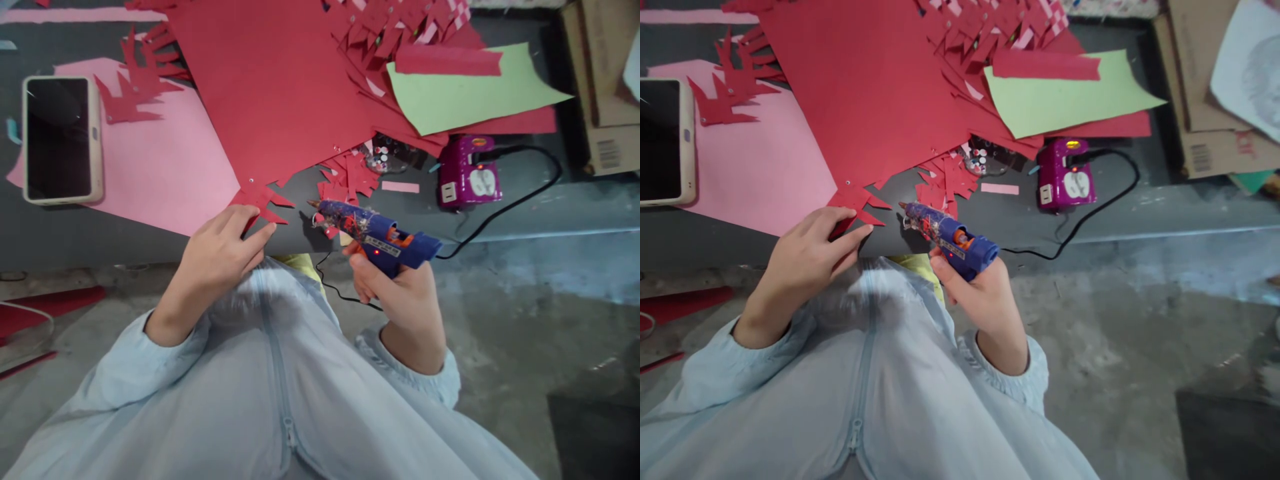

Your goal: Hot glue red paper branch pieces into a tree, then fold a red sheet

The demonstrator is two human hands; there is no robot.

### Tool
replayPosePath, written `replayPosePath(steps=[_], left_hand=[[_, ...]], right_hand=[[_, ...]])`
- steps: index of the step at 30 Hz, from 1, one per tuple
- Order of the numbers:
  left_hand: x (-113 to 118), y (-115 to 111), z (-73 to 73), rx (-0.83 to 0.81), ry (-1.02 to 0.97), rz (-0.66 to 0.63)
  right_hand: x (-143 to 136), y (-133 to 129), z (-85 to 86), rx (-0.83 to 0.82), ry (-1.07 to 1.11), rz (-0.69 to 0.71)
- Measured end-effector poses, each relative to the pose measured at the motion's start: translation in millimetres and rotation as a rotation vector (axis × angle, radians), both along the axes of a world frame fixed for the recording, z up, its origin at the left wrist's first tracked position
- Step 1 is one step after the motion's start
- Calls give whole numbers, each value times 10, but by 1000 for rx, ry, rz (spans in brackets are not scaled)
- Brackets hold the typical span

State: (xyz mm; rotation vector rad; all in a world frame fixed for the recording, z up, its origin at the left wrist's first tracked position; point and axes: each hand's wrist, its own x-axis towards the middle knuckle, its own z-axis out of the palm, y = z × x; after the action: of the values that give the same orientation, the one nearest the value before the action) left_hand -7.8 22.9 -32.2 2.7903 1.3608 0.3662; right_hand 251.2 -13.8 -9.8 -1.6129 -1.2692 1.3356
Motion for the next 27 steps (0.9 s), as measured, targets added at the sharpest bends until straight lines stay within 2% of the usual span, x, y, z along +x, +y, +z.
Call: replayPosePath(steps=[11, 24, 27], left_hand=[[-15, 7, -25, 48, -58, -1], [17, 50, -19, -11, -60, 56], [44, 51, -7, 1, -69, 73]], right_hand=[[7, -17, -20, 19, -16, 22], [-1, -30, -56, -48, 13, 85], [-53, -31, -91, -7, -114, 76]])
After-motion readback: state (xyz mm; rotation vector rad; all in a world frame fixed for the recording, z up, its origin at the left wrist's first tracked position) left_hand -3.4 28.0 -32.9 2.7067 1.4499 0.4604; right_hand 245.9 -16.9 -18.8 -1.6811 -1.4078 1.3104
